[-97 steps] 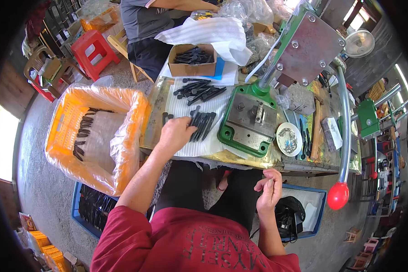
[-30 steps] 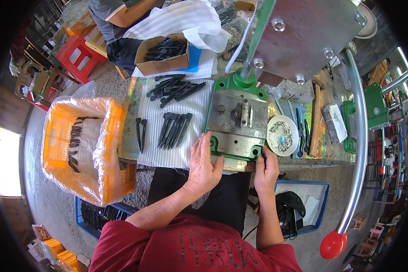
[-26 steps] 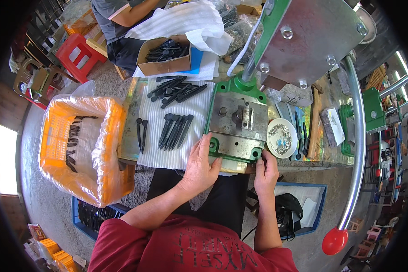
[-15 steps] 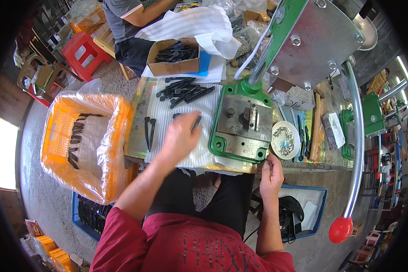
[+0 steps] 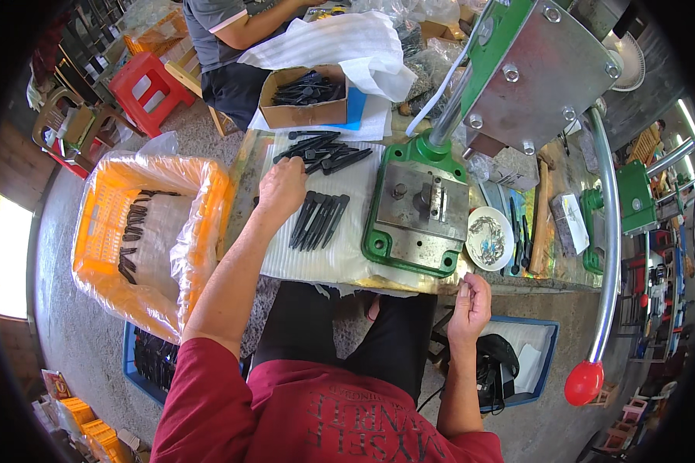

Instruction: The person inserts metal fasteners into plastic straps by hand, positions each strap onto a press machine, and pulls the press handle to secure the fasteners.

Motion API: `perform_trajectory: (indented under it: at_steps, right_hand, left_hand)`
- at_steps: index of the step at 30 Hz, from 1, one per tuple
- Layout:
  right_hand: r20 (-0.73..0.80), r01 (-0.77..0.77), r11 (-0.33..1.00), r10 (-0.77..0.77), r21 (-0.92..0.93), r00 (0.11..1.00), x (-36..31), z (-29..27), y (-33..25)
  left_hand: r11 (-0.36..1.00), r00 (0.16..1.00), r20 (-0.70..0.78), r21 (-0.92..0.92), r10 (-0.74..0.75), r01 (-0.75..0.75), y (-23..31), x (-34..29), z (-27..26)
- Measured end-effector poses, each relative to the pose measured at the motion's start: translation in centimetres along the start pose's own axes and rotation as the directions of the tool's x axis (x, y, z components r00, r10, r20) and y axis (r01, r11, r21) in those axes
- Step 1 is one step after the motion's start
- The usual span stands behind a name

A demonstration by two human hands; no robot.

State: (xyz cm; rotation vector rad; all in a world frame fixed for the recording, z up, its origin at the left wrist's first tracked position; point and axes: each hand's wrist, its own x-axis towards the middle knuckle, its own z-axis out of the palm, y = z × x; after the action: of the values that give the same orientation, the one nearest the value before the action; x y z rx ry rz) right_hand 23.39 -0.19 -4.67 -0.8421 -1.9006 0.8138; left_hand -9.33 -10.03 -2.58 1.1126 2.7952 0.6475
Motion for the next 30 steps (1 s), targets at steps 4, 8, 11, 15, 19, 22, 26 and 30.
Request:
perform_trajectory:
  at_steps: [4, 8, 11, 15, 19, 22, 26, 30]
  right_hand:
    - [-0.002, -0.012, 1.000, 0.012, 0.009, 1.000, -0.4, -0.1, -0.5]
    - [0.012, -0.013, 0.999, 0.012, 0.038, 1.000, -0.7, 0.2, -0.7]
    - [0.032, 0.025, 0.999, -0.025, 0.020, 0.999, -0.8, 0.5, -1.0]
    - [0.062, 0.057, 0.998, -0.057, 0.009, 0.996, -0.9, 0.7, -1.6]
    - [0.111, 0.040, 0.999, -0.041, 0.012, 0.993, -0.9, 0.6, -3.2]
    - [0.142, 0.083, 0.995, -0.090, 0.056, 0.986, -0.5, 1.0, -4.6]
    - [0.190, 0.118, 0.977, -0.152, 0.175, 0.970, -0.2, 1.7, -6.8]
    - [0.270, 0.155, 0.982, -0.178, 0.106, 0.946, 0.0, 1.1, -7.3]
  left_hand:
    - [0.999, 1.000, 0.003, 0.033, -0.027, 0.027, -0.3, -0.7, -1.0]
    - [1.000, 0.995, -0.102, 0.027, 0.000, 0.003, -1.5, -1.5, -1.3]
    - [0.999, 0.976, -0.216, -0.024, 0.018, -0.023, -1.7, -2.1, -1.2]
    - [0.984, 0.934, -0.354, -0.148, 0.041, -0.100, -1.6, -3.0, -1.9]
    - [0.883, 0.918, -0.353, -0.354, 0.180, -0.309, 0.9, -5.5, -3.4]
    - [0.796, 0.953, -0.096, -0.529, 0.287, -0.293, 4.0, -8.5, -5.3]
    - [0.687, 0.841, -0.019, -0.568, 0.540, -0.454, 6.0, -11.7, -4.9]
    - [0.649, 0.869, 0.119, -0.715, 0.479, -0.260, 6.9, -13.3, -4.0]
